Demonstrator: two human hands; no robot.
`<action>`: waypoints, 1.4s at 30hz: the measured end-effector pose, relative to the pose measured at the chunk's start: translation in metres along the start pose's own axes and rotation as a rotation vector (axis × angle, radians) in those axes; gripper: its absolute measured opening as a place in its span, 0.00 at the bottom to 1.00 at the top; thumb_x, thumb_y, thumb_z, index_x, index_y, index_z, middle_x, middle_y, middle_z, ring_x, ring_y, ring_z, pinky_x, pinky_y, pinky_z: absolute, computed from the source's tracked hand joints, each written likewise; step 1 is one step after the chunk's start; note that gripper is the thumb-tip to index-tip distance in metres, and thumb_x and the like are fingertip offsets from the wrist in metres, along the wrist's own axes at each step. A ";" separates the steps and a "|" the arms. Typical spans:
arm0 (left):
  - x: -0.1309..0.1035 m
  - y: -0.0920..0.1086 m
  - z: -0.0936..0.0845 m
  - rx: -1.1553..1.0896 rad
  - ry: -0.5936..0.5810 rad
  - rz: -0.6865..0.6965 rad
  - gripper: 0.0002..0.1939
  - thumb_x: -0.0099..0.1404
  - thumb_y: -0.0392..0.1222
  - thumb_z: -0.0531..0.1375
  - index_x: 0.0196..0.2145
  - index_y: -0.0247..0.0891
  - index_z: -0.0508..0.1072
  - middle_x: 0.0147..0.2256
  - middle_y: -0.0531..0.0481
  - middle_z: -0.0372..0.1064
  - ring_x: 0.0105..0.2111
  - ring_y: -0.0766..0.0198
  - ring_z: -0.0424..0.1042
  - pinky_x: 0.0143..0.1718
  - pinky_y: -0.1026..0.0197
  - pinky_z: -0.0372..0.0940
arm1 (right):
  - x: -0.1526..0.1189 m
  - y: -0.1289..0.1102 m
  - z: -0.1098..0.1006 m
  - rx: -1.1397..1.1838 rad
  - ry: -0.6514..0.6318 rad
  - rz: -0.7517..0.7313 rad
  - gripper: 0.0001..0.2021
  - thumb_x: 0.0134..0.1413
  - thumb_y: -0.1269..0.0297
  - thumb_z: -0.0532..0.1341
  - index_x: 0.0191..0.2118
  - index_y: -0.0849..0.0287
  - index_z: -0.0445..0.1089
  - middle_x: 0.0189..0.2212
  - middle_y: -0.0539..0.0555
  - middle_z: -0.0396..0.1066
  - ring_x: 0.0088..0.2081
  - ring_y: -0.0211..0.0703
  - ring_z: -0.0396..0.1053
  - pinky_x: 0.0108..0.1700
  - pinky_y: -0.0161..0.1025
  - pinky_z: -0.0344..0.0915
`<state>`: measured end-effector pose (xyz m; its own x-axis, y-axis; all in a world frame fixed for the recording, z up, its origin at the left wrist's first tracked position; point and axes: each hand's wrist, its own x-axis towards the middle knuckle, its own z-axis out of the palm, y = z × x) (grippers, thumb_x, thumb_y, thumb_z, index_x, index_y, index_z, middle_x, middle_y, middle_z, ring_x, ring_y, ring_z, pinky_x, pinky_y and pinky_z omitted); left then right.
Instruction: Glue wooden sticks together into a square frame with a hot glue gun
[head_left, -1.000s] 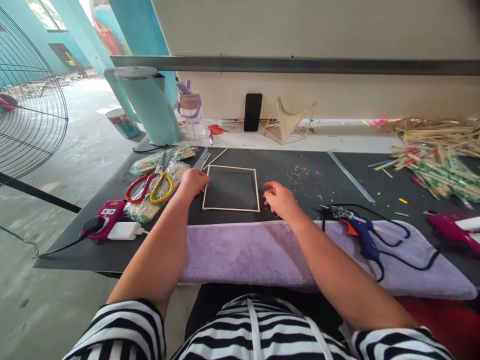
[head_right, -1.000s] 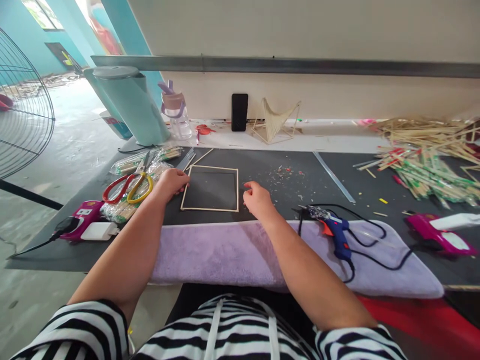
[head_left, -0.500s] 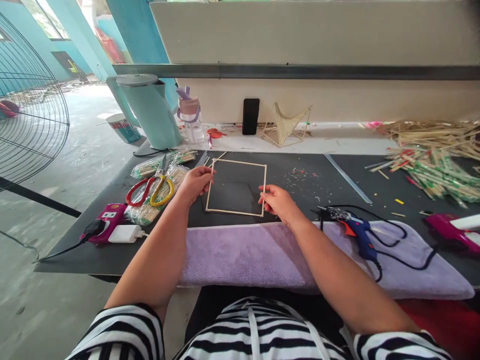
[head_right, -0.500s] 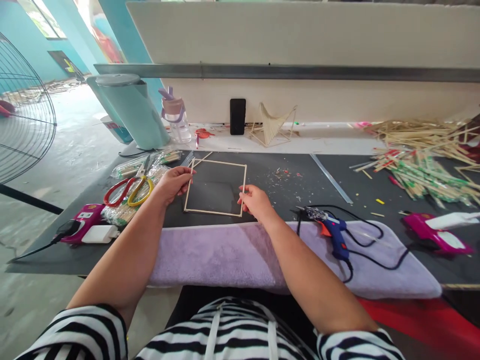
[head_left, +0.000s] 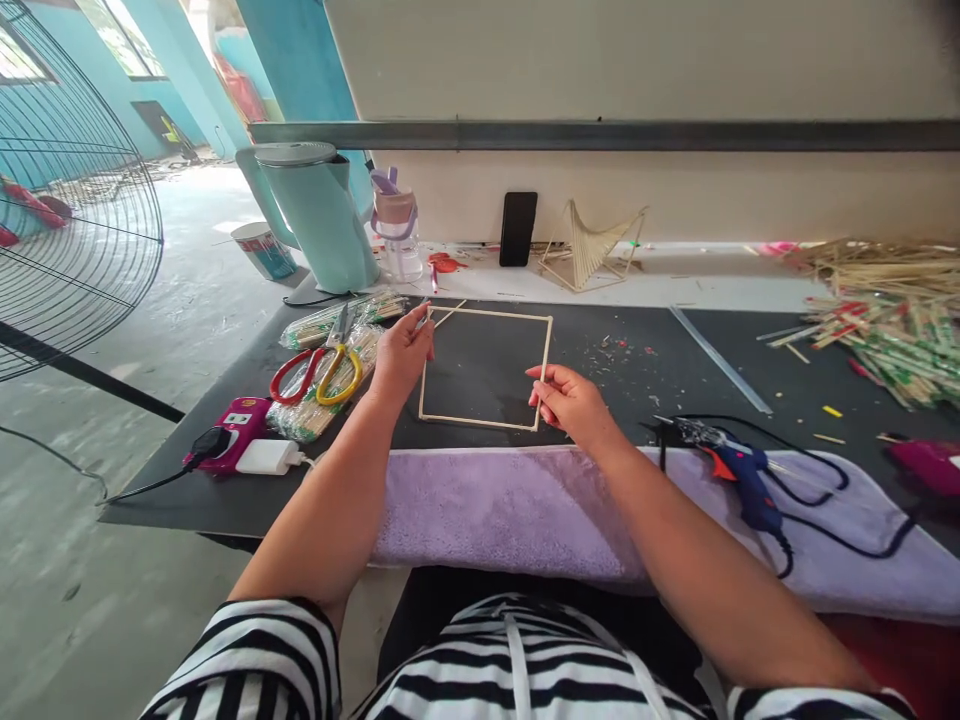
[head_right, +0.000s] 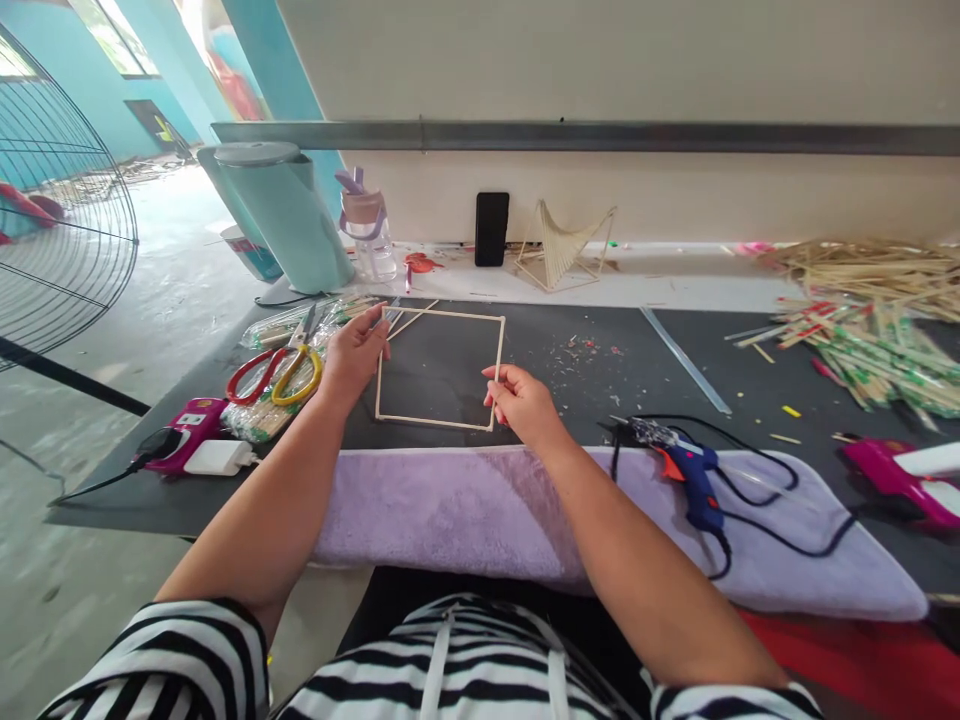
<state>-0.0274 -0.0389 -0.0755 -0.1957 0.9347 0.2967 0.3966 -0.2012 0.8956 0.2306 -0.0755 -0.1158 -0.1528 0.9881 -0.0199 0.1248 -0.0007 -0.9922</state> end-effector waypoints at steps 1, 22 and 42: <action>-0.001 0.001 0.000 0.011 0.003 0.013 0.23 0.68 0.41 0.57 0.59 0.35 0.73 0.18 0.59 0.62 0.18 0.71 0.58 0.23 0.69 0.56 | 0.000 0.000 0.000 -0.001 0.000 0.000 0.19 0.50 0.54 0.62 0.46 0.58 0.69 0.26 0.46 0.69 0.19 0.30 0.59 0.21 0.31 0.55; 0.006 -0.003 0.000 -0.337 -0.026 -0.069 0.20 0.65 0.57 0.62 0.42 0.37 0.79 0.16 0.57 0.64 0.11 0.76 0.49 0.13 0.67 0.41 | -0.002 -0.002 -0.002 -0.002 -0.039 -0.011 0.15 0.53 0.58 0.61 0.45 0.57 0.69 0.27 0.46 0.70 0.20 0.30 0.60 0.22 0.31 0.54; 0.008 -0.008 0.000 -0.340 -0.133 -0.203 0.20 0.66 0.58 0.61 0.40 0.38 0.78 0.20 0.55 0.67 0.12 0.76 0.50 0.12 0.68 0.42 | 0.003 -0.010 -0.011 0.245 -0.037 0.041 0.19 0.47 0.57 0.68 0.45 0.57 0.70 0.24 0.45 0.70 0.17 0.29 0.54 0.17 0.29 0.44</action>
<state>-0.0323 -0.0305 -0.0799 -0.1135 0.9905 0.0772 0.0392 -0.0732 0.9966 0.2399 -0.0713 -0.1044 -0.1889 0.9801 -0.0603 -0.1095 -0.0821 -0.9906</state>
